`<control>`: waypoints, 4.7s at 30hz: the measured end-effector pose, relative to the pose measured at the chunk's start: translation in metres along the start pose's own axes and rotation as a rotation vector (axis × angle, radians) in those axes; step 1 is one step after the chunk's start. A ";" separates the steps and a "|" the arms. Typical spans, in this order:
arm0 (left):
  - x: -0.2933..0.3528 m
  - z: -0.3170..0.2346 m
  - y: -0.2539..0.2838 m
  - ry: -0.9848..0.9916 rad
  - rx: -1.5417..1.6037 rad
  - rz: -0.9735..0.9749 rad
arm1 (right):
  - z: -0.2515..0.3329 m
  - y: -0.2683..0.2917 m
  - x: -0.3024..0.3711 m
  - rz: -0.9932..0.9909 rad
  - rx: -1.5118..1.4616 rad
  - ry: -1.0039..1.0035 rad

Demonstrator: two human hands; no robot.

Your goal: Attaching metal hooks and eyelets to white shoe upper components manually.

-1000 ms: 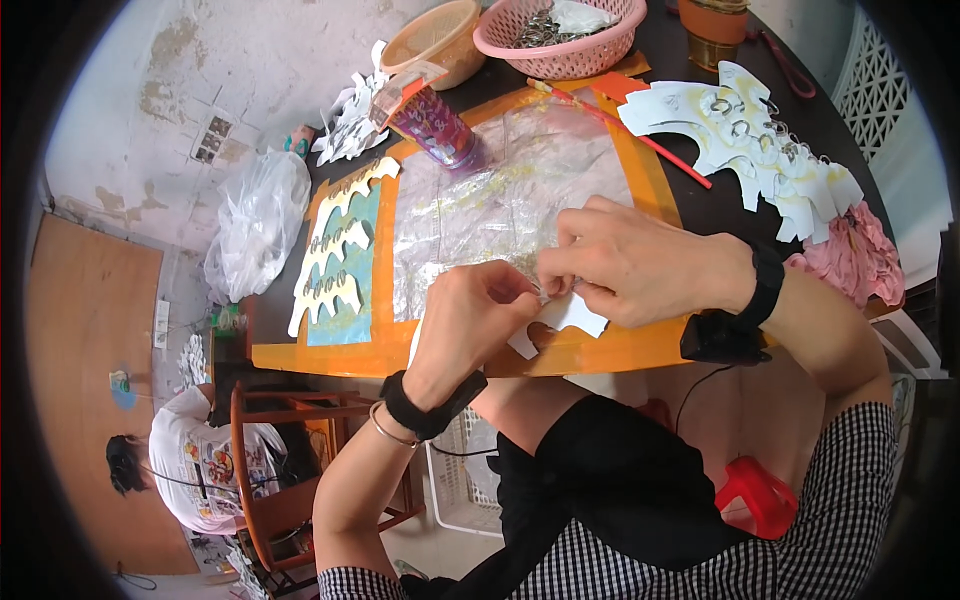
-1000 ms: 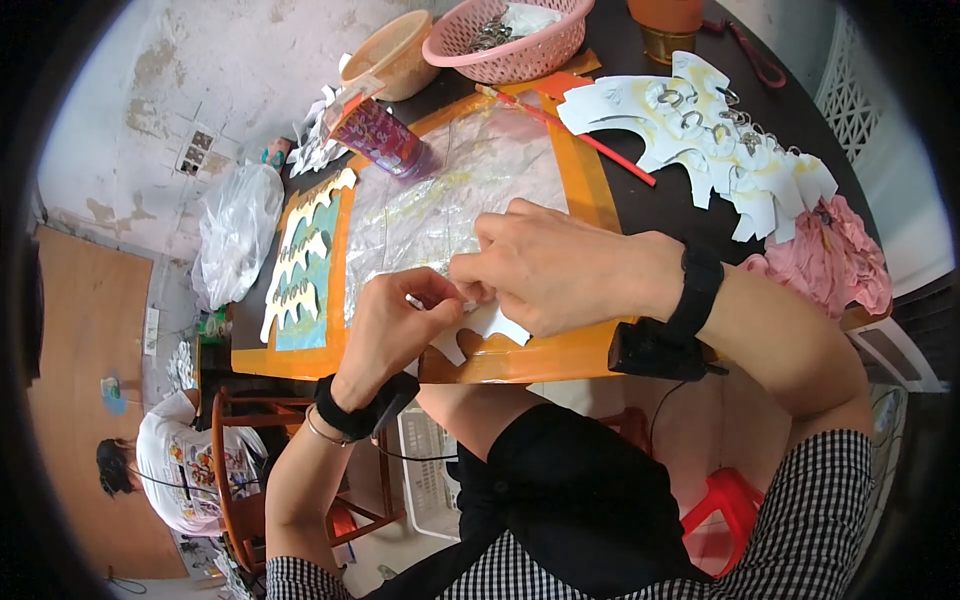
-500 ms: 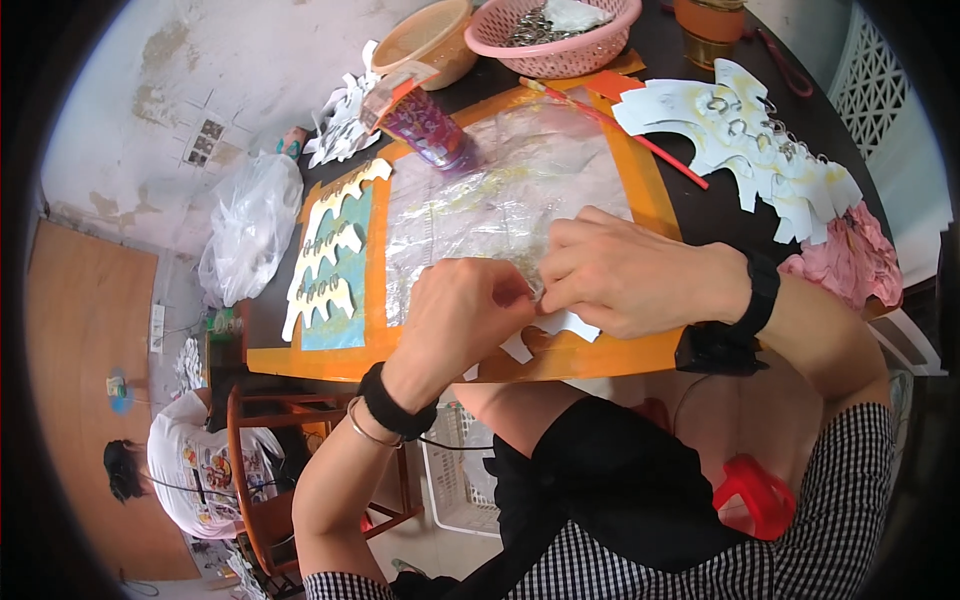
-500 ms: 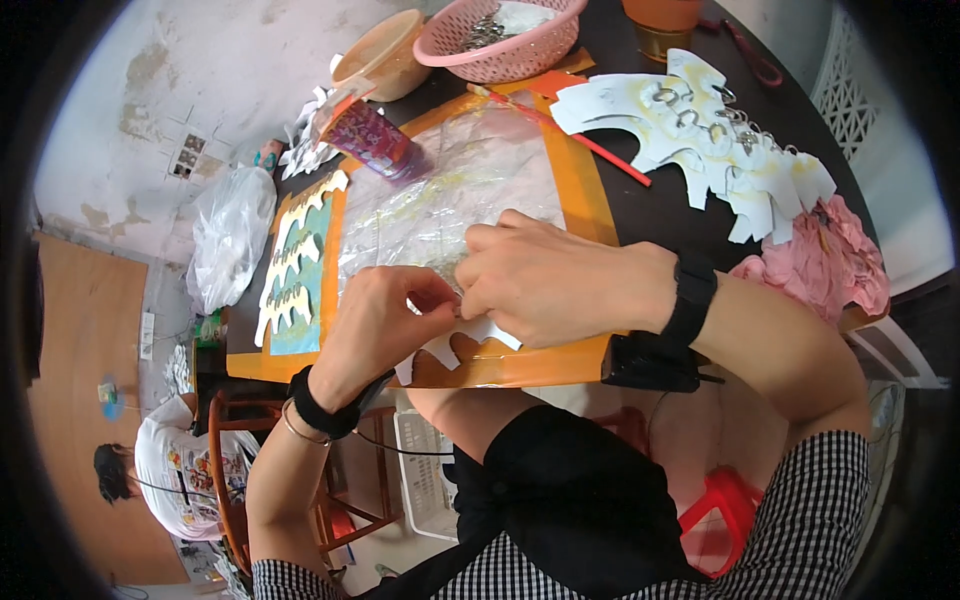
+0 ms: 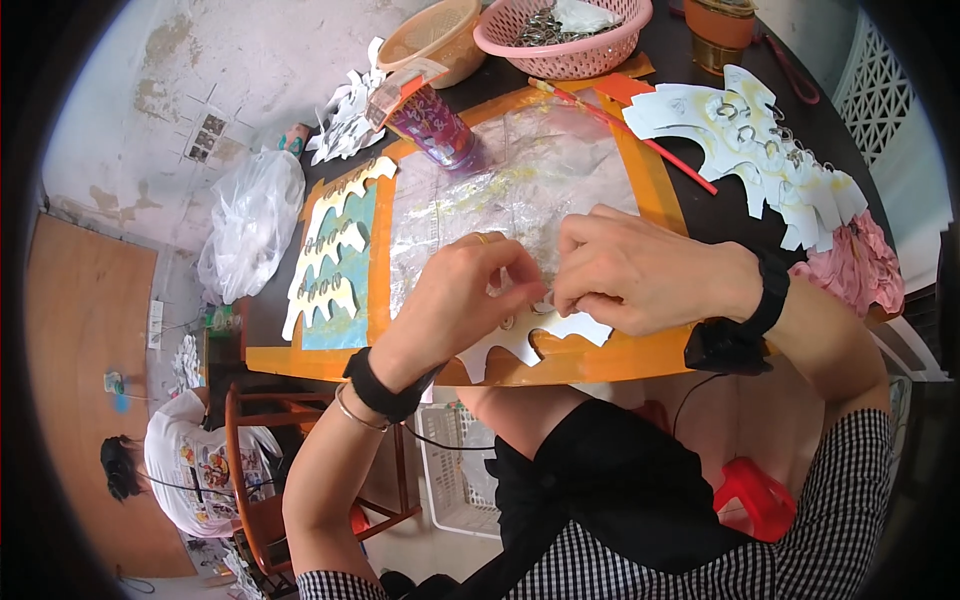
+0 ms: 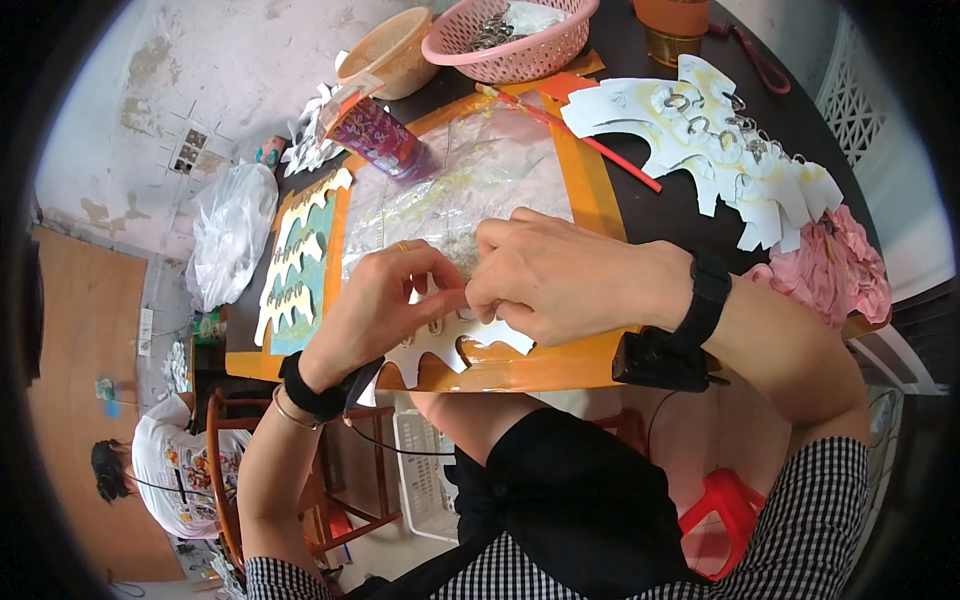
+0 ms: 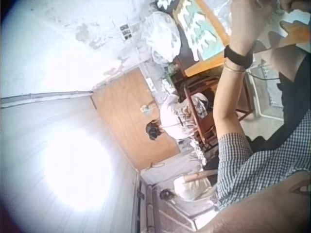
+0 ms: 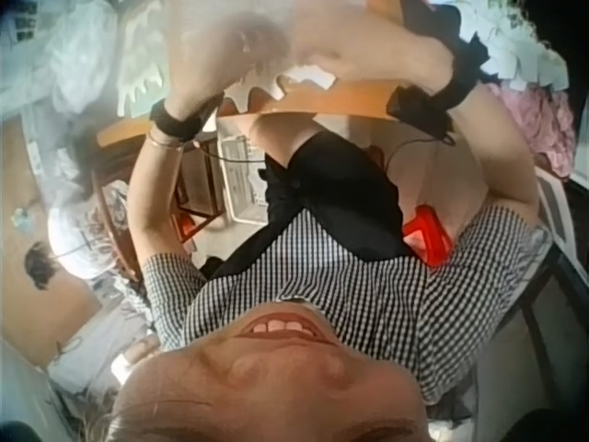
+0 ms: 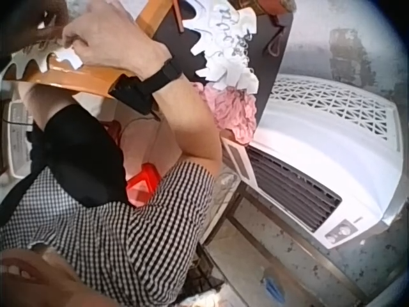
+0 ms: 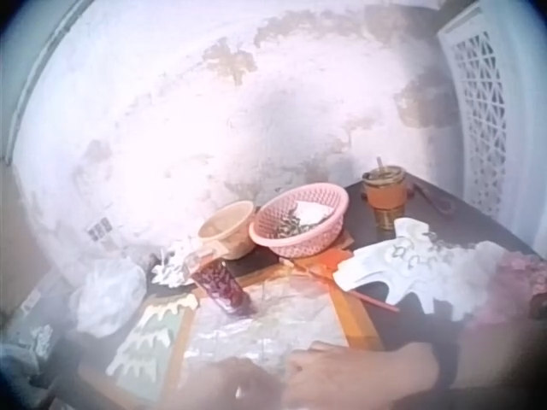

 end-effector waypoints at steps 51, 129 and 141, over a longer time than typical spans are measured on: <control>0.042 -0.008 -0.035 0.029 0.062 -0.270 | -0.010 -0.007 -0.014 -0.266 -0.189 -0.164; 0.050 0.005 -0.033 0.161 1.156 0.010 | -0.014 -0.017 -0.010 -0.112 -0.536 -0.408; 0.064 -0.016 -0.018 -0.111 0.019 -0.582 | -0.013 -0.016 -0.009 -0.183 -0.506 -0.472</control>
Point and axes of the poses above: each hand's wrist, its own x-axis away from the middle knuckle, its own y-axis out of the back of the hand, z = x × y, the point moved 5 cm from there along -x, towards the middle knuckle, and after that the axes turned 10 degrees about -x, right-handed, at the moved point
